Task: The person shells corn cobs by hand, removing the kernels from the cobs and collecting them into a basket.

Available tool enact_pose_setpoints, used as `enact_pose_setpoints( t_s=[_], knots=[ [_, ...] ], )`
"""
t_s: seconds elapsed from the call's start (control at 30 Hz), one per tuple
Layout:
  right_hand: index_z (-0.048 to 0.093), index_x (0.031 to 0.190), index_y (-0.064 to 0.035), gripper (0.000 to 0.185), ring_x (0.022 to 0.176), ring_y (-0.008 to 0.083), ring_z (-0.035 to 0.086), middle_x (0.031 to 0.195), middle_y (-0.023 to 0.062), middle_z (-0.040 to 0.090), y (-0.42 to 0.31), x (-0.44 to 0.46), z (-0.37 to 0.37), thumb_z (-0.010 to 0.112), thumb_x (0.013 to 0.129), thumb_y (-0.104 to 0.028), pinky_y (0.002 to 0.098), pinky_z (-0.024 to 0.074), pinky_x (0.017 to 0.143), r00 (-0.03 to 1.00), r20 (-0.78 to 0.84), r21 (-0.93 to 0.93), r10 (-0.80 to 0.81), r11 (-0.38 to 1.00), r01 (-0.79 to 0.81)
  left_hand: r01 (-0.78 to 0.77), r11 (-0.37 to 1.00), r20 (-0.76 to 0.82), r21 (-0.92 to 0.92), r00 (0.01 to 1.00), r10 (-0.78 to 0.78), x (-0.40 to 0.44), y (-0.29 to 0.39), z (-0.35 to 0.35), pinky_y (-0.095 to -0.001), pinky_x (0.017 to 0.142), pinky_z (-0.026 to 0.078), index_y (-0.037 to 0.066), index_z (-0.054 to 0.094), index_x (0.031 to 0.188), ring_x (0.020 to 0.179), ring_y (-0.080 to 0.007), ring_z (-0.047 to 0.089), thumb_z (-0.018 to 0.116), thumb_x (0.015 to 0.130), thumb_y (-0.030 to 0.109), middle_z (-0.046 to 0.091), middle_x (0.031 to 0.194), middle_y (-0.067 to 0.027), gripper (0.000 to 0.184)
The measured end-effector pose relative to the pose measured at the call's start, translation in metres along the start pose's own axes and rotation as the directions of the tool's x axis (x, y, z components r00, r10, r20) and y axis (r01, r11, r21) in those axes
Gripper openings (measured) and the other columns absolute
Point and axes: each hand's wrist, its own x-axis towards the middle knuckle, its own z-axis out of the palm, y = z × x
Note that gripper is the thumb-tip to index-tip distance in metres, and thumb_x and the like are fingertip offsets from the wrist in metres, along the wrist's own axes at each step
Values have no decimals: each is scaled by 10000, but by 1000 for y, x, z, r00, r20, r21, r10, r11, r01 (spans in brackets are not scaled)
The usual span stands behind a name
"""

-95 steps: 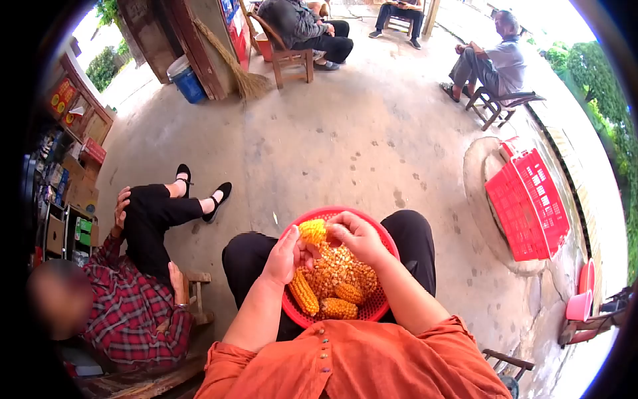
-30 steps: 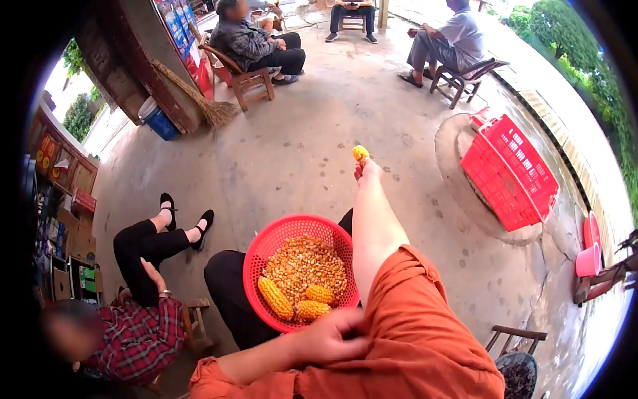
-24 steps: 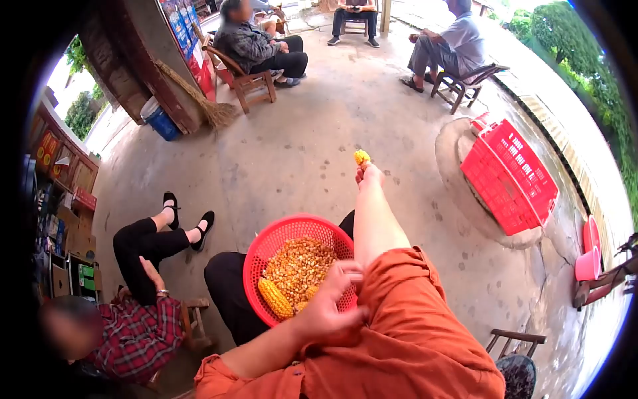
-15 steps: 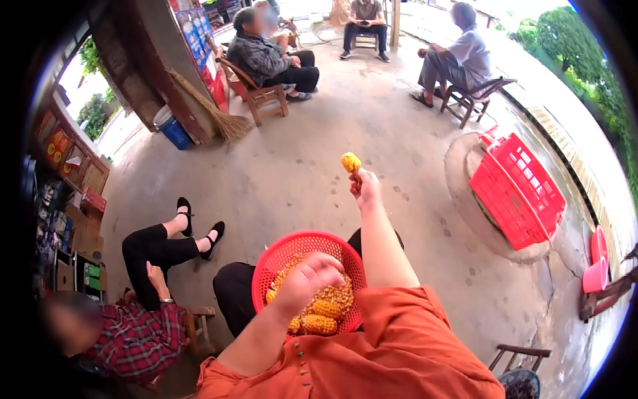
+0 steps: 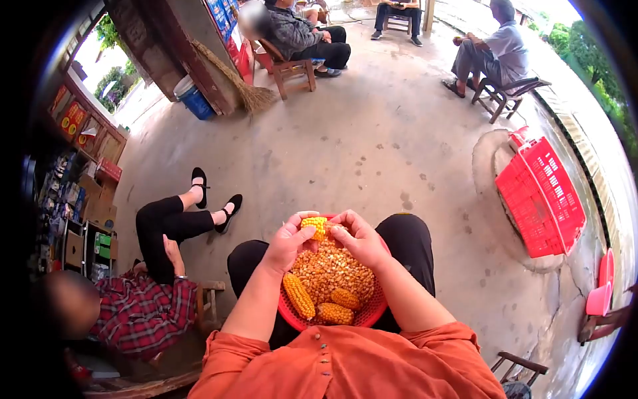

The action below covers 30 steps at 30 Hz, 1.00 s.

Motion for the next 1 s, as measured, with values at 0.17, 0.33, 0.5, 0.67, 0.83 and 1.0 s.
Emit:
enact_pose_setpoints(
  t_s=[0.17,0.33,0.5,0.67,0.83,1.0],
  knots=[
    [517,1158,-17,335,954,110,588,1036,31,597,16,4,5,682,930,-199,271,497,839,998,70,-184,3,983,10,-7,1000,-96,3,995,8,-11,-17,-10,-245,667,508,57,530,1236,710,-111,590,598,949,121,624,988,-39,302],
    [531,1148,-15,351,944,106,595,1029,37,609,22,7,9,715,902,-183,271,503,826,997,70,-488,15,873,21,19,998,-131,-52,991,-26,-14,-26,-19,-238,648,510,66,549,1217,715,-98,592,603,945,125,626,976,-27,283],
    [571,1061,-24,264,847,99,582,916,27,617,17,7,13,711,895,-174,266,491,752,998,65,-652,-6,757,47,41,998,-100,-42,994,-45,-14,-29,-25,-228,647,508,79,567,1194,718,-86,591,613,940,135,630,971,-8,264],
    [585,1021,-27,186,819,110,576,880,38,614,14,6,12,677,898,-132,270,487,730,997,73,-659,11,751,40,71,997,-116,-11,991,-72,-13,-29,-23,-215,633,500,84,575,1170,722,-70,590,619,933,143,634,973,6,249],
    [597,1017,-15,174,805,156,599,865,82,633,15,8,10,647,904,-139,294,491,730,995,95,-769,-21,633,87,86,996,-128,-35,988,-90,-12,-29,-22,-214,626,496,72,576,1163,730,-70,590,616,931,140,635,977,-6,245],
    [600,1013,0,200,762,141,574,813,56,592,8,7,12,658,895,-150,286,486,696,994,107,-733,-31,673,100,12,996,-133,-90,991,-24,-4,-46,-26,-244,806,515,33,574,1187,960,-117,610,602,931,90,641,1076,-46,264]
  ],
)
